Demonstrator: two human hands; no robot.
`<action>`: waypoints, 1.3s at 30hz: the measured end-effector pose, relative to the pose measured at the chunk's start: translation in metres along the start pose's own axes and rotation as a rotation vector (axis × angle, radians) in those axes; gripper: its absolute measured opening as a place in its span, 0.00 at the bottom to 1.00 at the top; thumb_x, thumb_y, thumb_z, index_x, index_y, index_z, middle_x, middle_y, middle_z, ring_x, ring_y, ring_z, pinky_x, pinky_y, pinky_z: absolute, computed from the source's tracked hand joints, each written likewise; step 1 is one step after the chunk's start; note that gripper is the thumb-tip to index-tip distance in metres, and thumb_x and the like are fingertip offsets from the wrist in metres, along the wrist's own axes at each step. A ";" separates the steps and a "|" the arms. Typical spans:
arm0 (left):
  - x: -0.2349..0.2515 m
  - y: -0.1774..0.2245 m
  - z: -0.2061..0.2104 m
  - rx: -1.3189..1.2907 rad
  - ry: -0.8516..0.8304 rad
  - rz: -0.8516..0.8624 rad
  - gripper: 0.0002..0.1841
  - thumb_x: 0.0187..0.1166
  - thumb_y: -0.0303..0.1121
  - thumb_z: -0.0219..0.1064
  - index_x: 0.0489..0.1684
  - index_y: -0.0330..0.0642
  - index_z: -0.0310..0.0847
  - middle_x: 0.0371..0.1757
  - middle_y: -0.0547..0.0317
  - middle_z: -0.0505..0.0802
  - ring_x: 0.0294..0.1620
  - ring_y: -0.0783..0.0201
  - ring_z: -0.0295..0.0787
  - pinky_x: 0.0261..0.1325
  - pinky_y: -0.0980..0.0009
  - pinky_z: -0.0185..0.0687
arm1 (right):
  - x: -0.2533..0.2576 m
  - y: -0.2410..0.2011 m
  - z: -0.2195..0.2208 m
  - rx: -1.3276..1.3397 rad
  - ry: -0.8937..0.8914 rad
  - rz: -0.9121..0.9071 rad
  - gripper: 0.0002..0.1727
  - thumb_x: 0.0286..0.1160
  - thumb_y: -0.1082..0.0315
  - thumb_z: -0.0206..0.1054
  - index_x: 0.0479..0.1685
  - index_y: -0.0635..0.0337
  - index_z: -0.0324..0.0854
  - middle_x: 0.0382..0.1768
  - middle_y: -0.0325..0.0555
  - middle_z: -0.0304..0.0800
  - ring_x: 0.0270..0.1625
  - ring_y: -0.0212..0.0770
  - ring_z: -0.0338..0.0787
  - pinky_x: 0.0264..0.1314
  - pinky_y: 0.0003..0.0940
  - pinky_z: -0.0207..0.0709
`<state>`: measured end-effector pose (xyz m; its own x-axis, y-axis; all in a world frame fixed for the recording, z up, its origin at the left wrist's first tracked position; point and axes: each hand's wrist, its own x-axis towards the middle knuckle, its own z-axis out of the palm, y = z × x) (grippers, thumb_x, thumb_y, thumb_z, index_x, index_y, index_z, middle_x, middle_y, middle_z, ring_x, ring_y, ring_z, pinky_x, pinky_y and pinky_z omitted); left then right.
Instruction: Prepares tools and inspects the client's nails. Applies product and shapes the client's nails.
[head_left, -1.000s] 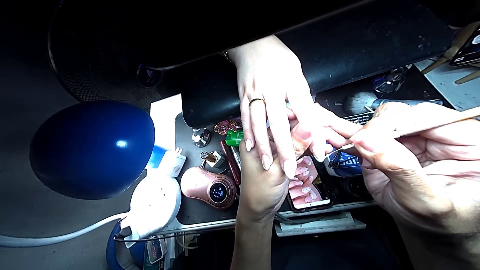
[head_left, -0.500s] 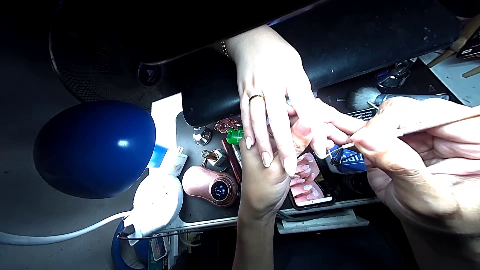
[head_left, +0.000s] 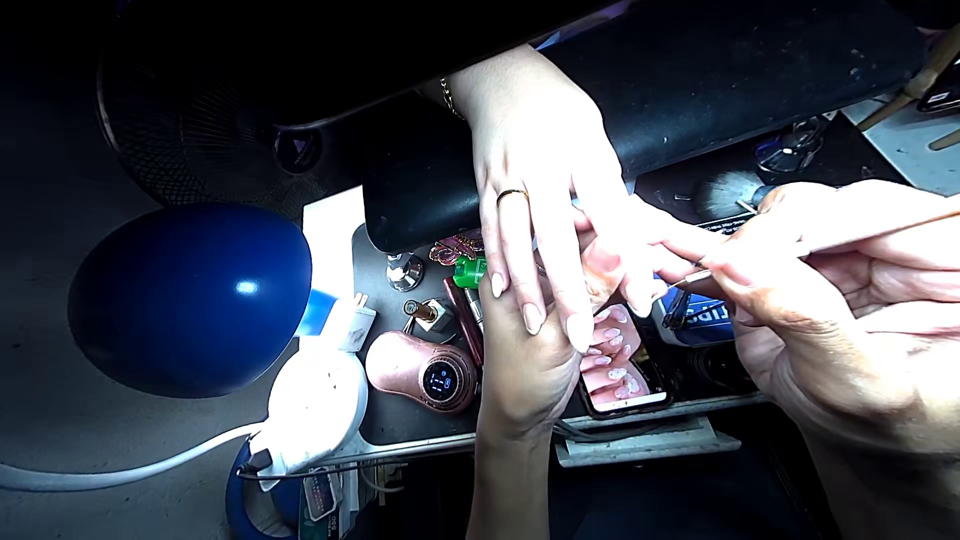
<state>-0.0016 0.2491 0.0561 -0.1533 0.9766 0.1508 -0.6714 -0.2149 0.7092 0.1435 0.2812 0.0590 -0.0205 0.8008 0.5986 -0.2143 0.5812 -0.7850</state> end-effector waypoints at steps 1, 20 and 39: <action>0.000 0.000 0.000 0.003 -0.001 -0.001 0.09 0.79 0.28 0.71 0.53 0.40 0.83 0.40 0.57 0.92 0.41 0.71 0.92 0.48 0.74 0.90 | 0.000 0.000 0.000 -0.004 0.001 -0.002 0.08 0.70 0.73 0.75 0.43 0.53 0.86 0.38 0.31 0.93 0.35 0.33 0.95 0.43 0.31 0.97; 0.004 -0.012 -0.005 0.108 -0.055 0.016 0.10 0.79 0.25 0.70 0.55 0.36 0.83 0.44 0.54 0.93 0.44 0.67 0.92 0.56 0.69 0.90 | 0.017 -0.001 -0.041 0.048 -0.047 -0.031 0.06 0.77 0.75 0.65 0.49 0.60 0.77 0.47 0.51 0.93 0.56 0.60 0.96 0.66 0.56 0.92; 0.003 -0.013 -0.002 0.173 0.011 0.118 0.12 0.71 0.14 0.70 0.50 0.34 0.82 0.38 0.57 0.90 0.40 0.69 0.90 0.50 0.72 0.90 | 0.005 -0.008 -0.029 -0.146 -0.334 -0.107 0.07 0.68 0.65 0.76 0.30 0.47 0.81 0.38 0.32 0.93 0.58 0.46 0.97 0.70 0.47 0.91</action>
<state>0.0050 0.2548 0.0463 -0.2318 0.9444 0.2331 -0.5141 -0.3224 0.7948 0.1733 0.2851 0.0640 -0.3277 0.6573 0.6787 -0.0912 0.6930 -0.7152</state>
